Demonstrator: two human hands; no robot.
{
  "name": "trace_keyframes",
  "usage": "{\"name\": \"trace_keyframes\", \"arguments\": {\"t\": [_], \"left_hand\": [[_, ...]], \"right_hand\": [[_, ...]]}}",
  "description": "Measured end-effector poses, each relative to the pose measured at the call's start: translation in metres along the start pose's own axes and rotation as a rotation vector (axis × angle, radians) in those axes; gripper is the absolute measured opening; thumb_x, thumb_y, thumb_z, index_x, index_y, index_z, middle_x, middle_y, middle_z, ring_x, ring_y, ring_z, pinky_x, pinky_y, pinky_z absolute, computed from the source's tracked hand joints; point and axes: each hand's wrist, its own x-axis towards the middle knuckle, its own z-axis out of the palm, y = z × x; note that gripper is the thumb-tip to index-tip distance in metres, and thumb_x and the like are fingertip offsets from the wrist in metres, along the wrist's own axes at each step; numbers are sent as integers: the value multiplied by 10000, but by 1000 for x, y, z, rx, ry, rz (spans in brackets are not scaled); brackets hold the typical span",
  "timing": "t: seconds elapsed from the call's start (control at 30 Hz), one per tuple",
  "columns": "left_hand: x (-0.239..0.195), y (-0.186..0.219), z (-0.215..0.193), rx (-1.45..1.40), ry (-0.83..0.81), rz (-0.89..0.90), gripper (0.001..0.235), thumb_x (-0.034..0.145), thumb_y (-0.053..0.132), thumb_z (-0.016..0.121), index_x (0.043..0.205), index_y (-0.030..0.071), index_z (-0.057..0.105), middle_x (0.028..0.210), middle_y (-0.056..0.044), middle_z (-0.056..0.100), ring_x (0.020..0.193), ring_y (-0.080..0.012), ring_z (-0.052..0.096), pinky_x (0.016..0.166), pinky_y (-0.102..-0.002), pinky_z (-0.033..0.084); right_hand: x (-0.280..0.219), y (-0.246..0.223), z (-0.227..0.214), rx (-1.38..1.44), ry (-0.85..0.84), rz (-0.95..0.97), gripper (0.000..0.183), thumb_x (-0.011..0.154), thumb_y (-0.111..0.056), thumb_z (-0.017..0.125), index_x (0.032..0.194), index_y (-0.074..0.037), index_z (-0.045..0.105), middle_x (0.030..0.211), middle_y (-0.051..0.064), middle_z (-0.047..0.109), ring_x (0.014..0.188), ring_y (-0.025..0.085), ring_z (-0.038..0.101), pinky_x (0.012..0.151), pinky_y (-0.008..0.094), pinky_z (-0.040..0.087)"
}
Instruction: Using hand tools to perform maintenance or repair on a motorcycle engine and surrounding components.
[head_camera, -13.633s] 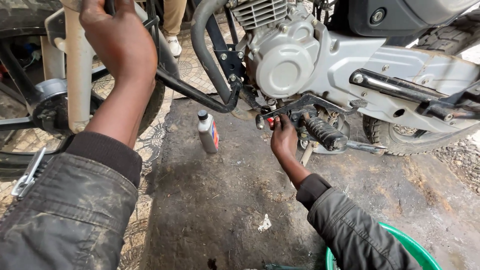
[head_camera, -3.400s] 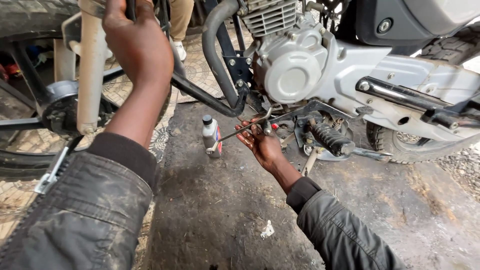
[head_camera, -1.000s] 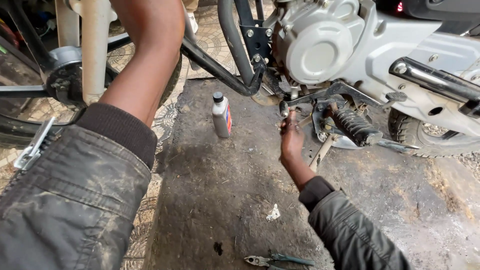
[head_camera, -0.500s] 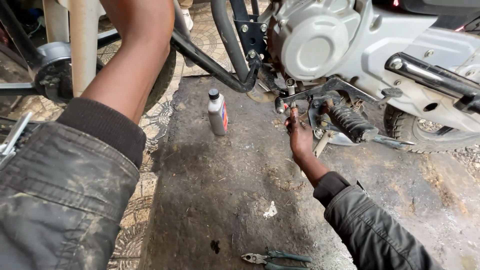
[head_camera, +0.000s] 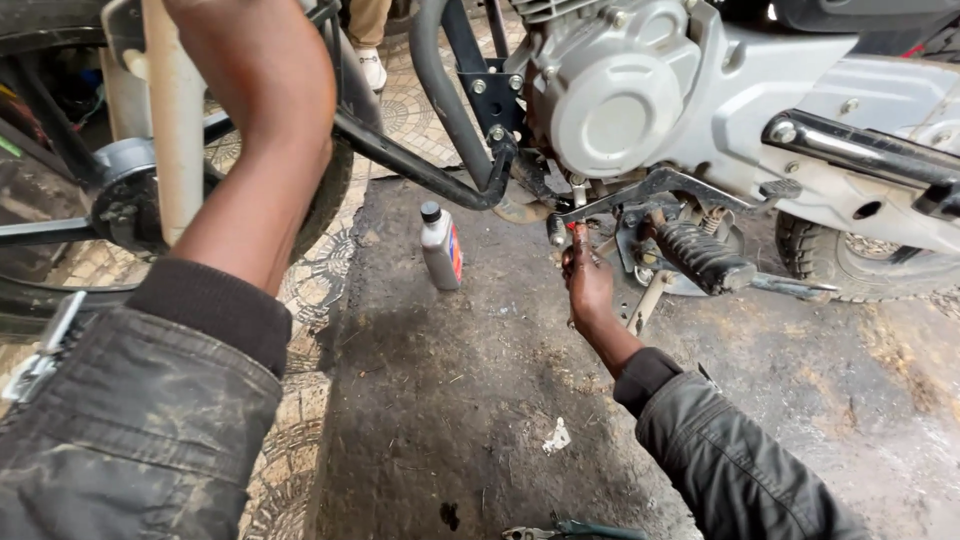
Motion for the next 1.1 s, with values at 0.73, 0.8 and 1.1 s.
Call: {"name": "trace_keyframes", "arguments": {"t": [0.73, 0.8, 1.1], "left_hand": [[-2, -31, 30, -575, -147, -58, 167, 1116, 42, 637, 1121, 201, 689, 744, -14, 310, 623, -157, 139, 666, -486, 218], [-4, -46, 17, -547, -138, -64, 164, 1113, 43, 637, 1118, 199, 689, 748, -13, 317, 628, -156, 144, 668, -483, 222], [-24, -57, -42, -331, -100, -76, 137, 1091, 48, 634, 1093, 176, 685, 778, -9, 375, 666, -154, 192, 682, -458, 259]], "right_hand": [[6, 59, -3, 218, -46, 241, 109, 837, -159, 737, 780, -87, 678, 561, -36, 297, 513, 113, 162, 504, 320, 111], [12, 74, 1, 234, -32, 191, 180, 838, -130, 729, 694, -65, 643, 504, 7, 316, 435, 121, 246, 427, 271, 176], [6, 88, 16, 307, -59, 142, 183, 839, -112, 674, 671, -73, 614, 492, 0, 289, 386, 91, 263, 364, 208, 202]]}}
